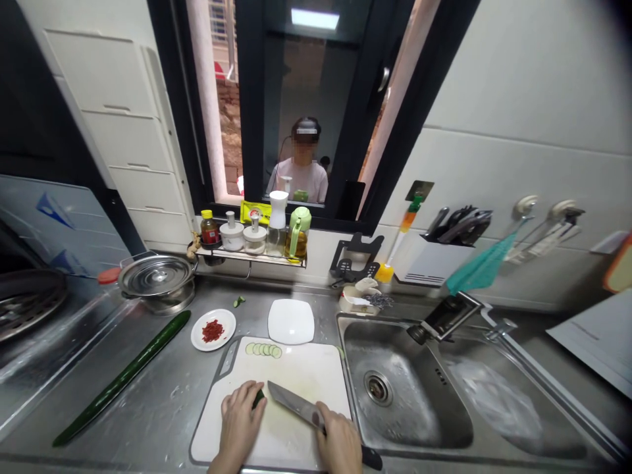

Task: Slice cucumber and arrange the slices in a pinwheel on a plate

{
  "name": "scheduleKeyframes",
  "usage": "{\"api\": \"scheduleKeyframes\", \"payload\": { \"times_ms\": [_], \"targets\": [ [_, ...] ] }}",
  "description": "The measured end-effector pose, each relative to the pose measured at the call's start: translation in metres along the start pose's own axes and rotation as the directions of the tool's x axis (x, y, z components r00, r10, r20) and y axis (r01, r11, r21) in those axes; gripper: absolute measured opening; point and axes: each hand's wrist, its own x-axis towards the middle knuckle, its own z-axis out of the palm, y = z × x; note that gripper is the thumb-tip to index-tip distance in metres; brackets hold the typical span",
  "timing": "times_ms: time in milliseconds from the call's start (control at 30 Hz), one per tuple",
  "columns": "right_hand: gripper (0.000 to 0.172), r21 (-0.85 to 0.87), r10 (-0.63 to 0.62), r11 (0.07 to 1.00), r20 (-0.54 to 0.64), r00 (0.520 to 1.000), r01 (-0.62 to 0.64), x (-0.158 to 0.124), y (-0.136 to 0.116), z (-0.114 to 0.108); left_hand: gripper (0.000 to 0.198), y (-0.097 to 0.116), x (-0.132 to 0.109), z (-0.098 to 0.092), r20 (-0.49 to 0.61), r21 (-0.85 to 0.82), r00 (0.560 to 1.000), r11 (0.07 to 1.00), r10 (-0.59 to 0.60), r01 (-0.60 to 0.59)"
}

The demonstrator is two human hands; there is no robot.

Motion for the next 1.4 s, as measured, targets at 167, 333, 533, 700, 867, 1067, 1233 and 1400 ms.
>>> {"api": "scheduleKeyframes", "payload": {
  "times_ms": [167, 333, 533, 700, 867, 1067, 1233, 1400],
  "targets": [
    [0.048, 0.022, 0.022, 1.0, 0.0, 1.0, -0.022, -0.006, -0.001, -0.005, 0.035, -0.008, -0.002, -0.005, 0.084, -0.052, 0.993, 0.996, 0.078, -0.073],
    [0.045, 0.062, 0.068, 0.996, 0.016, 0.998, -0.069, -0.012, -0.006, -0.004, 0.034, -0.014, -0.003, -0.008, 0.145, -0.192, 0.987, 0.98, 0.074, -0.046],
    [0.041, 0.113, 0.104, 0.987, 0.054, 0.993, -0.11, -0.015, -0.014, -0.008, 0.037, -0.029, -0.021, -0.022, 0.198, -0.453, 0.978, 0.88, -0.058, 0.144],
    [0.037, 0.131, 0.122, 0.983, 0.071, 0.99, -0.13, -0.014, -0.018, -0.013, 0.045, -0.04, -0.029, -0.034, 0.221, -0.51, 0.959, 0.818, -0.174, 0.266],
    [0.032, 0.187, 0.089, 0.977, 0.093, 0.992, -0.105, -0.013, -0.029, -0.006, 0.038, -0.036, -0.026, -0.037, 0.177, -0.403, 0.982, 0.905, -0.072, 0.139],
    [0.032, 0.27, 0.011, 0.962, 0.082, 0.997, -0.033, 0.003, -0.039, 0.0, 0.033, -0.03, -0.015, -0.029, 0.163, -0.276, 0.983, 0.96, 0.084, -0.036],
    [0.031, 0.217, -0.038, 0.976, 0.122, 0.992, 0.01, 0.015, -0.04, -0.004, 0.032, -0.031, -0.003, -0.017, 0.13, -0.222, 0.984, 0.971, 0.123, -0.093],
    [0.031, 0.169, -0.093, 0.984, 0.174, 0.98, 0.063, 0.022, -0.04, -0.01, 0.032, -0.029, 0.001, -0.007, 0.078, -0.206, 0.987, 0.971, 0.138, -0.12]
  ]
}}
